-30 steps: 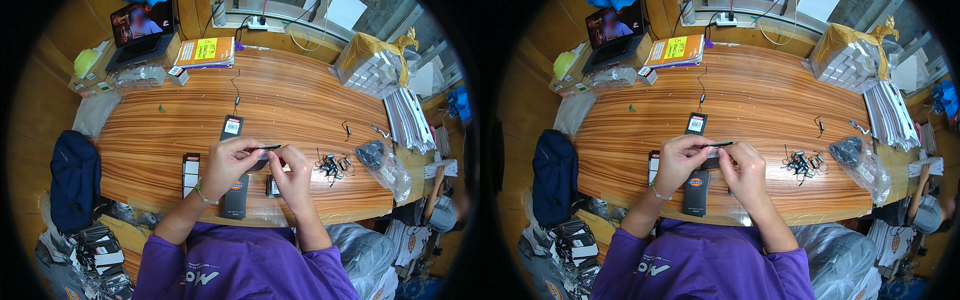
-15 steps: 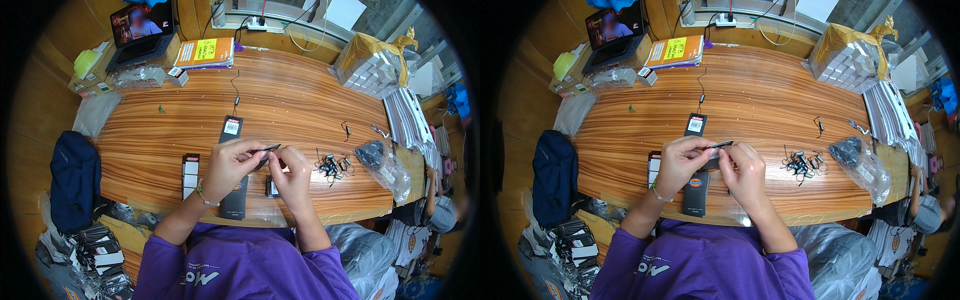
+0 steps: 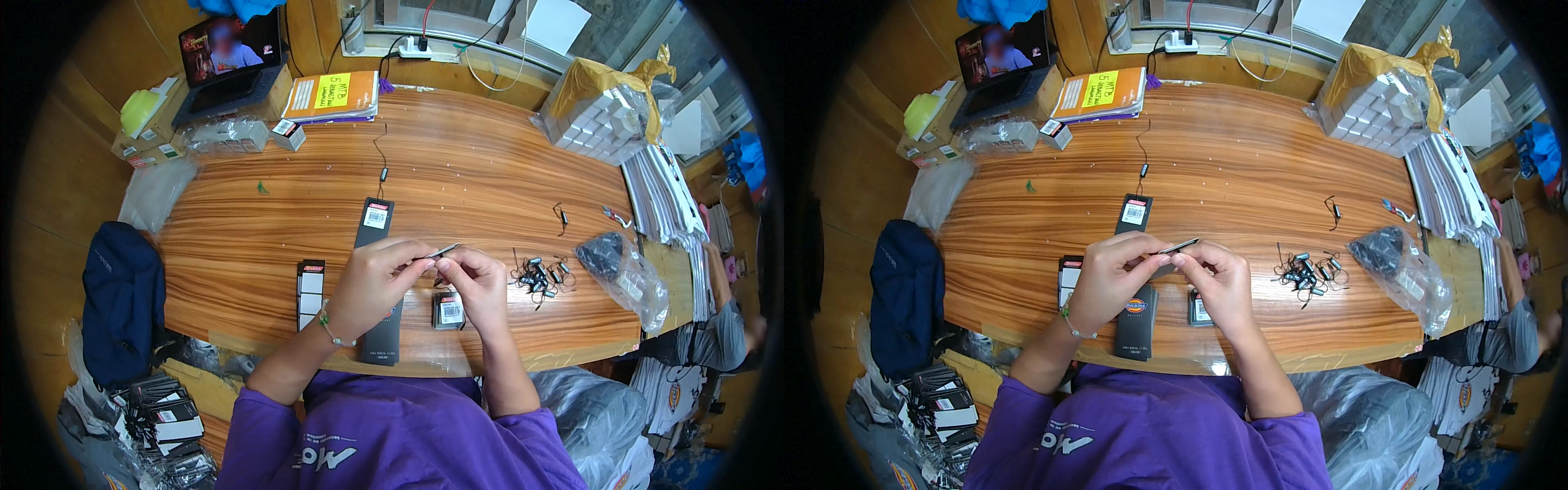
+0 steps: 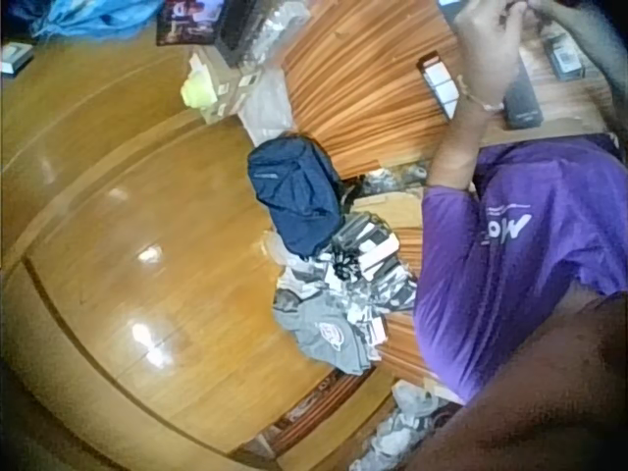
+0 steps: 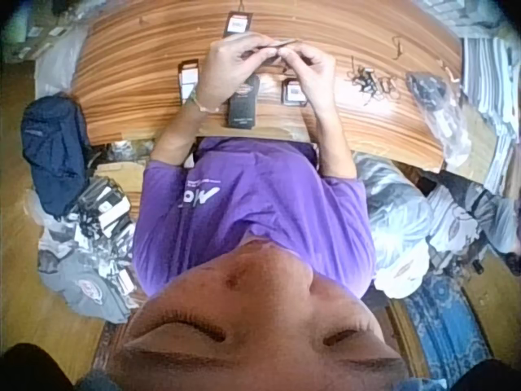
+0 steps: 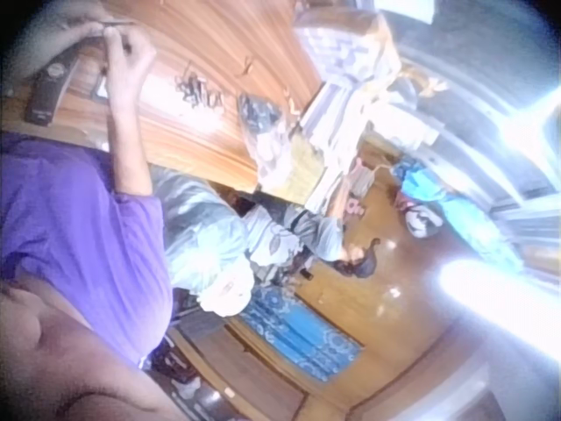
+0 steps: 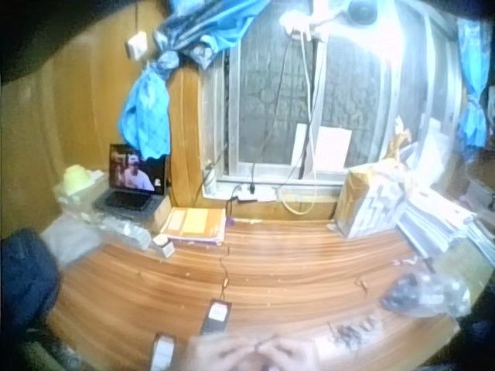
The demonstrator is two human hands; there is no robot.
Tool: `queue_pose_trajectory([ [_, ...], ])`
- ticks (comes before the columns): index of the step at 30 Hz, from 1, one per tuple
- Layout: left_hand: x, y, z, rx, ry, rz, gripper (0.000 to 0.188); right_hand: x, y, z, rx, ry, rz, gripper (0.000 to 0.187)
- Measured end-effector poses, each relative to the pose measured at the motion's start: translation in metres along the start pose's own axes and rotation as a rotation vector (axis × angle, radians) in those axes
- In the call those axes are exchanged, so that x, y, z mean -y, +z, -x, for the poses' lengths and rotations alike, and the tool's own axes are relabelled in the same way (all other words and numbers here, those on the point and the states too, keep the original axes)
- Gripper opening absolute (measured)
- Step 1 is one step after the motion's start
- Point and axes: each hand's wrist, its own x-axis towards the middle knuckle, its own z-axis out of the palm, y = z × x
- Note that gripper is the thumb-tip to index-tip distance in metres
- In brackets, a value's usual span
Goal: The person handles a bundle of small black tags and then attaches security tags to several small rectangular boxes on a wooden table. The person picks up each box, threads a tag through it, and places it back on the table.
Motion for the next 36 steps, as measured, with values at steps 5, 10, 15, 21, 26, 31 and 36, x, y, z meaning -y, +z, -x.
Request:
queue_pose_trajectory([
  [5, -0.001, -0.002, -0.001, 0.021, -0.072, 0.115, 0.014, 0.0, -0.004, -0.001, -0.033, -0.06, 0.079, 0.013],
  [10, -0.002, -0.002, 0.001, 0.007, -0.118, 0.189, 0.016, 0.007, 0.001, -0.006, -0.277, -0.301, 0.231, 0.021],
  [15, -0.001, -0.002, 0.001, 0.02, -0.117, 0.24, 0.016, -0.003, -0.006, 0.0, -0.177, -0.164, 0.136, 0.021],
  [21, -0.004, -0.001, 0.002, 0.039, -0.138, 0.237, 0.015, -0.004, -0.009, 0.002, -0.148, -0.157, 0.074, 0.019],
  [26, -0.008, -0.001, 0.003, 0.03, -0.088, 0.116, 0.013, -0.003, -0.009, 0.003, -0.104, -0.13, 0.068, 0.017],
  [31, -0.002, -0.001, 0.003, -0.068, 0.341, -0.176, 0.013, 0.008, -0.016, 0.0, 0.098, -0.041, -0.087, 0.006],
  [36, 0.002, 0.003, 0.006, -0.092, 0.533, -0.353, 0.013, 0.009, -0.015, 0.0, 0.125, 0.015, -0.224, 0.006],
])
